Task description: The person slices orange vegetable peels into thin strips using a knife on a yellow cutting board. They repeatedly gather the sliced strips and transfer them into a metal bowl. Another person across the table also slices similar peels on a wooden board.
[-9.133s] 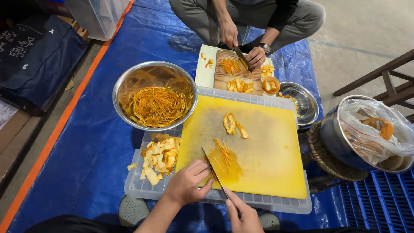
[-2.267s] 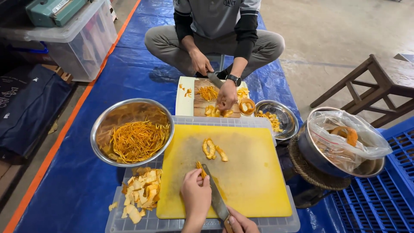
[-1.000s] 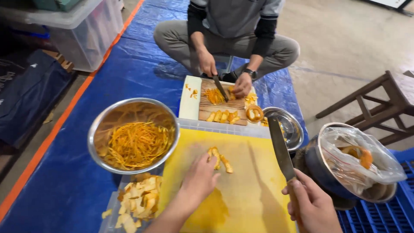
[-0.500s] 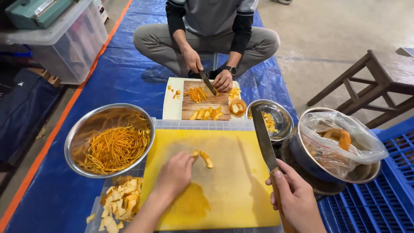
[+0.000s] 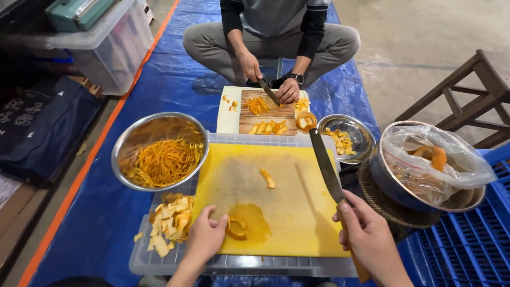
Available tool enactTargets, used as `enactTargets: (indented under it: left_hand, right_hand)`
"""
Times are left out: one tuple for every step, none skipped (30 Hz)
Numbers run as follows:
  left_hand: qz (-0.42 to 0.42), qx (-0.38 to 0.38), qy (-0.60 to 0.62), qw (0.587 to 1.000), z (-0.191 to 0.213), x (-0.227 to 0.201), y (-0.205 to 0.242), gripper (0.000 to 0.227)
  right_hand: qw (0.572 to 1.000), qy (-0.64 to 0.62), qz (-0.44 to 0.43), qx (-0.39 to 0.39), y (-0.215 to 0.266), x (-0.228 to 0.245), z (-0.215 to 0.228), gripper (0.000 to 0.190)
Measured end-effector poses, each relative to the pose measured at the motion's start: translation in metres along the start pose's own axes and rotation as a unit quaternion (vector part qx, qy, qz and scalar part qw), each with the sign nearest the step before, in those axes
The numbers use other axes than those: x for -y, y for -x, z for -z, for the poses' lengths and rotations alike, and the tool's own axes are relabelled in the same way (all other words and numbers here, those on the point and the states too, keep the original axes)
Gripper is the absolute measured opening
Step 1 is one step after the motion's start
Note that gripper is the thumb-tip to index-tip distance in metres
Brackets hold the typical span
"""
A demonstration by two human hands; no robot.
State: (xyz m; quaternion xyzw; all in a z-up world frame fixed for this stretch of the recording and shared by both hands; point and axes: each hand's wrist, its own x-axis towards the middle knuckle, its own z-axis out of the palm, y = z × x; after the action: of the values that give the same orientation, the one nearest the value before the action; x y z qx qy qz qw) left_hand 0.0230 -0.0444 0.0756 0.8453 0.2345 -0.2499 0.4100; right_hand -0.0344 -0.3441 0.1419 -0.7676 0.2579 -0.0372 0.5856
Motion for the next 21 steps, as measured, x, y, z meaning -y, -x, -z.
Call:
enactTargets:
  left_hand:
    - [0.0,-0.001,0.001,1.0,-0.002,0.001,0.002,0.058]
    - [0.018,-0.014,0.025,0.999,-0.005,0.001,0.004,0.069]
    - [0.035,-0.027,0.05,0.998,-0.007,0.001,0.005,0.083]
    - [0.036,-0.028,0.051,0.998,-0.011,0.006,0.002,0.083]
    - [0.038,-0.049,0.062,0.996,-0.016,0.01,-0.002,0.084]
    - [0.04,-0.069,0.072,0.994,-0.021,0.014,-0.005,0.086]
    - [0.038,-0.07,0.074,0.994,-0.018,0.012,0.003,0.086]
    - [0.043,-0.072,0.093,0.992,-0.015,0.009,0.011,0.086]
    - [0.048,-0.075,0.111,0.99,-0.011,0.007,0.019,0.086]
    - [0.048,-0.075,0.112,0.99,-0.007,0.004,0.028,0.086]
    - [0.07,-0.057,0.124,0.988,-0.001,0.002,0.037,0.081]
    - [0.092,-0.039,0.135,0.986,0.005,0.0,0.046,0.076]
    - [0.093,-0.041,0.136,0.986,0.008,0.004,0.046,0.076]
    - [0.074,-0.05,0.115,0.989,0.011,0.008,0.047,0.058]
    - [0.054,-0.057,0.094,0.993,0.011,0.011,0.046,0.041]
    - [0.053,-0.056,0.095,0.993,0.014,0.011,0.041,0.041]
    - [-0.027,-0.048,0.075,0.996,0.015,0.012,0.036,0.034]
    - [-0.107,-0.04,0.056,0.992,0.016,0.014,0.031,0.029]
    - [-0.108,-0.039,0.055,0.992,0.016,0.007,0.027,0.029]
    - [-0.186,-0.007,-0.019,0.982,0.016,0.0,0.022,0.027]
    - [-0.264,0.024,-0.092,0.96,0.015,-0.007,0.018,0.026]
  right_hand:
    - [1.0,0.0,0.0,0.001,0.002,-0.004,-0.005,0.048]
    - [0.999,0.029,-0.003,0.013,0.004,-0.008,-0.011,0.046]
    - [0.998,0.058,-0.007,0.025,0.006,-0.011,-0.016,0.045]
    - [0.998,0.058,-0.006,0.027,0.006,-0.027,-0.027,0.045]
    - [0.99,0.125,0.036,0.058,0.007,-0.044,-0.037,0.046]
    - [0.975,0.191,0.077,0.089,0.007,-0.06,-0.047,0.049]
    - [0.974,0.191,0.079,0.088,0.013,-0.059,-0.054,0.049]
    - [0.962,0.234,0.066,0.128,0.019,-0.058,-0.06,0.05]
    - [0.945,0.275,0.053,0.167,0.025,-0.057,-0.068,0.052]
    - [0.945,0.276,0.054,0.167,0.03,-0.052,-0.067,0.052]
    - [0.939,0.287,0.044,0.183,0.035,-0.047,-0.068,0.051]
    - [0.933,0.298,0.034,0.2,0.04,-0.042,-0.069,0.05]
    - [0.932,0.298,0.036,0.202,0.038,-0.048,-0.067,0.05]
    - [0.938,0.287,0.045,0.19,0.037,-0.054,-0.066,0.051]
    - [0.943,0.278,0.054,0.175,0.034,-0.06,-0.061,0.052]
    - [0.943,0.279,0.055,0.174,0.034,-0.057,-0.06,0.052]
    - [0.945,0.279,0.039,0.164,0.035,-0.055,-0.057,0.052]
    - [0.947,0.28,0.023,0.155,0.036,-0.053,-0.055,0.053]
    - [0.948,0.28,0.023,0.153,0.037,-0.052,-0.054,0.053]
    - [0.947,0.28,0.025,0.152,0.038,-0.052,-0.052,0.053]
    - [0.947,0.282,0.028,0.15,0.039,-0.051,-0.05,0.052]
